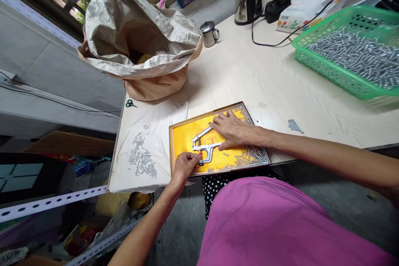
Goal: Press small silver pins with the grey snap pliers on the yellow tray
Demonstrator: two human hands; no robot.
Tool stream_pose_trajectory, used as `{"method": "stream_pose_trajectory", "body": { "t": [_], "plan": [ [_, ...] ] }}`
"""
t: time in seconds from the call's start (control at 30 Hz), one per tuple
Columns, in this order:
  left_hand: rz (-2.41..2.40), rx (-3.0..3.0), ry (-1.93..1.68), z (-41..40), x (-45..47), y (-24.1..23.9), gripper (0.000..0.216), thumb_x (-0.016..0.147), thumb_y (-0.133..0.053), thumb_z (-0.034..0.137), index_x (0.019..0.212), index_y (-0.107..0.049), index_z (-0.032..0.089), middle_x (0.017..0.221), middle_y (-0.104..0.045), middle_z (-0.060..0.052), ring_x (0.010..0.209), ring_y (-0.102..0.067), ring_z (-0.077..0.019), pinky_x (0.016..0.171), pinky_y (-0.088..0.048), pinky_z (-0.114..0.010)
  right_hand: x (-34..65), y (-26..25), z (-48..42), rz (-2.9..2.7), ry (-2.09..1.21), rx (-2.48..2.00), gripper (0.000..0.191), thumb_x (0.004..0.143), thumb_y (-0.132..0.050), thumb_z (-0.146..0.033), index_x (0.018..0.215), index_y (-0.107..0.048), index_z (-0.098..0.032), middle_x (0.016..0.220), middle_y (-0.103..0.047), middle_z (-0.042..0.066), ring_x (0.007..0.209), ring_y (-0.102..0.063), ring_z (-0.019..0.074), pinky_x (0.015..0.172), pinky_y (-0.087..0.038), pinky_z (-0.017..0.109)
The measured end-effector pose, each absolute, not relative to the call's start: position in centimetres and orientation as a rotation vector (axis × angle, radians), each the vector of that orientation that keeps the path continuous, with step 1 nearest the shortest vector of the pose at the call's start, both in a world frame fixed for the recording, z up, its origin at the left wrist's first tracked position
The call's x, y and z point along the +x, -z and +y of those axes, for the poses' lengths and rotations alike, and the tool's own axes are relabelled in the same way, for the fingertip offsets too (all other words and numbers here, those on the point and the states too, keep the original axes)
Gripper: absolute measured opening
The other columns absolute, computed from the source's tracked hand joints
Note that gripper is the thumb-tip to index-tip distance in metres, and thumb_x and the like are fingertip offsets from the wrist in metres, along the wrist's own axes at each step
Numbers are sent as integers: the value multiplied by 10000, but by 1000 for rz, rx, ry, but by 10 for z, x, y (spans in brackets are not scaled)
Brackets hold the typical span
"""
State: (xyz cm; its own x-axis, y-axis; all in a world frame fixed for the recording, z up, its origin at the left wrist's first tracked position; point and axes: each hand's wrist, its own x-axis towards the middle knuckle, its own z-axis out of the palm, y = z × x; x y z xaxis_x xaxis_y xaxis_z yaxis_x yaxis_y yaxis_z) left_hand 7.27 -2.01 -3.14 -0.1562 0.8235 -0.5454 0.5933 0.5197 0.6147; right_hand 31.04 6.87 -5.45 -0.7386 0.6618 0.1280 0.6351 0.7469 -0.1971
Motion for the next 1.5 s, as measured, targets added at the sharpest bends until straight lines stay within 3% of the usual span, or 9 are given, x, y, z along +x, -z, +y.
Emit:
{"method": "stream_pose_trajectory", "body": {
  "t": [0.17,0.27,0.33,0.5,0.73,0.83,1.1,1.4,1.5],
  "plan": [
    [1934,1980,-389,-26,88,23,243,850,-665,349,1008,-682,165,1083,-660,-116,978,-645,-249,861,-547,-398,309,55,61,-2759,-277,-1025,488,807,-728,-524,1070,-616,-129,1068,-594,122,981,-464,265,829,-300,384],
    [1722,2351,-322,-11,102,25,519,846,-703,303,1323,-526,203,1443,-500,-145,1311,-477,-315,1067,-452,-510,311,52,60,-2770,-252,-1024,542,800,-723,-532,1122,-605,-112,1071,-596,131,977,-468,274,826,-307,386],
    [1564,2461,-205,5,109,28,653,847,-710,296,1421,-417,188,1512,-432,-163,1377,-411,-329,1115,-405,-529,314,49,60,-2782,-262,-1032,625,763,-738,-567,1159,-593,-105,1081,-601,132,967,-478,278,825,-323,390],
    [1347,2535,24,32,112,32,701,877,-679,348,1465,-345,163,1352,-558,-160,1219,-524,-313,1038,-463,-495,323,43,60,-2811,-219,-1132,596,757,-731,-570,1111,-624,-103,1061,-621,145,948,-503,289,803,-353,393],
    [1403,2576,-17,20,117,33,421,925,-616,339,1293,-510,164,1198,-607,-121,1075,-543,-284,935,-497,-443,314,52,43,-2812,-46,-1105,194,905,-578,-223,1026,-650,-90,954,-641,139,881,-502,253,735,-327,362],
    [1418,2559,-22,15,118,34,308,938,-600,344,1193,-560,175,1121,-627,-104,1021,-555,-271,894,-507,-426,311,57,36,-2830,-26,-1093,189,906,-492,-90,998,-656,-102,917,-646,125,848,-504,240,709,-320,357],
    [1371,2651,-140,17,117,27,417,946,-587,373,1291,-489,159,1180,-611,-136,1064,-542,-284,899,-509,-447,319,52,41,-2734,33,-1078,199,935,-448,-123,987,-640,-127,894,-632,114,850,-492,241,711,-337,367],
    [1451,2555,60,30,127,35,145,959,-566,297,995,-628,171,1000,-669,-93,970,-579,-255,853,-529,-384,321,72,53,-2844,-171,-963,158,959,-478,-136,929,-631,-161,888,-646,80,829,-497,212,722,-362,342],
    [1485,2555,58,29,128,35,204,946,-591,316,1079,-619,165,1046,-676,-96,988,-588,-261,867,-536,-396,322,68,57,-2802,-178,-1019,131,956,-517,-179,947,-644,-149,910,-651,92,852,-508,219,732,-369,343]
  ]
}}
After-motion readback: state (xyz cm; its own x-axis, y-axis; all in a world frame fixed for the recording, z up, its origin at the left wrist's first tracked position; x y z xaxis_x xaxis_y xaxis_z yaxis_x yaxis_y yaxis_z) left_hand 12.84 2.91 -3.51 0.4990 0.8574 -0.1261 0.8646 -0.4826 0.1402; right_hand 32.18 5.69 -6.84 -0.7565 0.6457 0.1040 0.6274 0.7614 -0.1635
